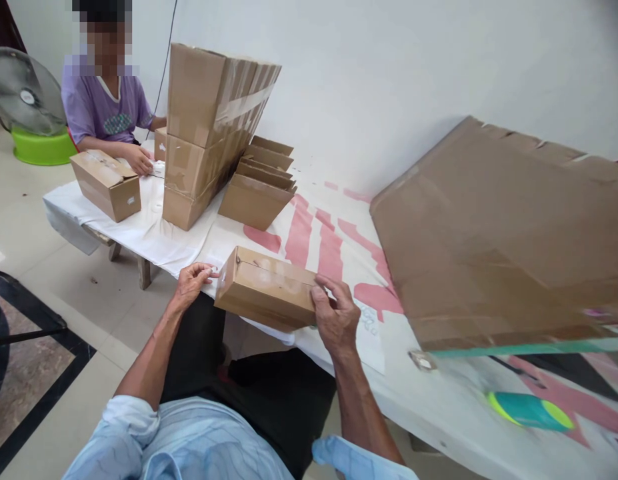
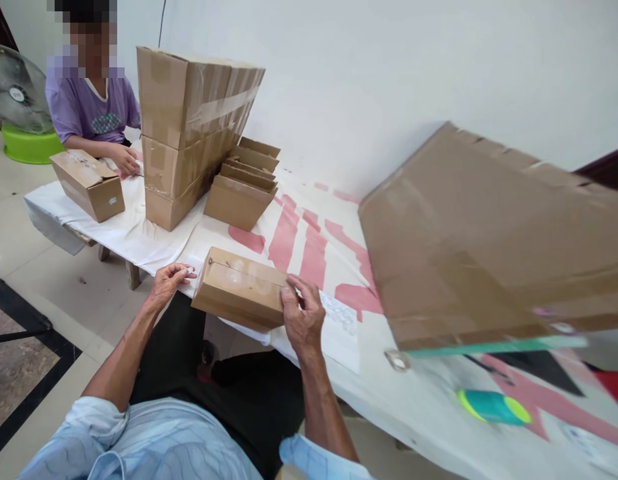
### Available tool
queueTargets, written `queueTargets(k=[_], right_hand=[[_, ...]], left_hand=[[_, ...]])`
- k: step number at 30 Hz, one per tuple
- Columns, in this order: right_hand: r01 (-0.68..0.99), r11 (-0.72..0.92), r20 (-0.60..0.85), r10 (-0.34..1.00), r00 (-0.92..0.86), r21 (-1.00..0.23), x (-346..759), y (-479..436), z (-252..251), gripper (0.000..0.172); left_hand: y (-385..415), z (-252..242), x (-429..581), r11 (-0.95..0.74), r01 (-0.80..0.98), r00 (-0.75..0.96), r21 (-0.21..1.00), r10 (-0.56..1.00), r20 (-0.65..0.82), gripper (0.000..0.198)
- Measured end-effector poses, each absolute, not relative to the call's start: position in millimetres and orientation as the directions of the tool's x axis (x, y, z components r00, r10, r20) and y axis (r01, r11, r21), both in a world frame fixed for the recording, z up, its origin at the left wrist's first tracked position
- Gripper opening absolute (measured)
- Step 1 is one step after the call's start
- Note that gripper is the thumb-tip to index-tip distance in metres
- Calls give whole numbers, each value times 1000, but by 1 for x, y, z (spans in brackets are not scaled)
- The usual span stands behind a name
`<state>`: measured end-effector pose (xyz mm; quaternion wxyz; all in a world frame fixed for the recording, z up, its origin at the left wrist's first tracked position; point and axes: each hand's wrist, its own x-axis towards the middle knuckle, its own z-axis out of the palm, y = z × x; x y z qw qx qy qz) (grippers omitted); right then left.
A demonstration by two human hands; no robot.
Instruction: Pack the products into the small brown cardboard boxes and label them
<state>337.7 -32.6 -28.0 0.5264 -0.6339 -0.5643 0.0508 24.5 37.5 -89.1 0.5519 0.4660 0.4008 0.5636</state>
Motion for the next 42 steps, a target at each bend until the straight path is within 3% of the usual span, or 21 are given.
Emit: queueTargets(k=[10, 16, 20, 24, 36, 42], right_hand=[[658, 201, 533, 770, 352, -726, 337, -32, -26, 39], [708, 296, 634, 725, 271, -641, 310, -40, 24, 31], [421, 378, 438, 898, 52, -825, 265, -52, 56, 28], [82, 246, 235, 964, -127, -966, 235, -52, 54, 39], [-236, 159, 188, 977, -102, -959, 225, -54, 42, 39], [-356, 195, 243, 965, -95, -914, 223, -55, 48, 41]], left_hand=[[31, -69, 23, -53, -322, 39, 945, 997, 70, 52], [9, -19, 22, -137, -355, 130, 925, 972, 194, 48], [-11, 19, 28, -220, -356, 229, 908, 922, 313, 45], [-23, 36, 33, -232, -286, 293, 930, 903, 315, 48], [-25, 44, 43, -247, -232, 355, 941, 879, 318, 45], [-23, 50, 48, -384, -183, 379, 905, 821, 426, 29]])
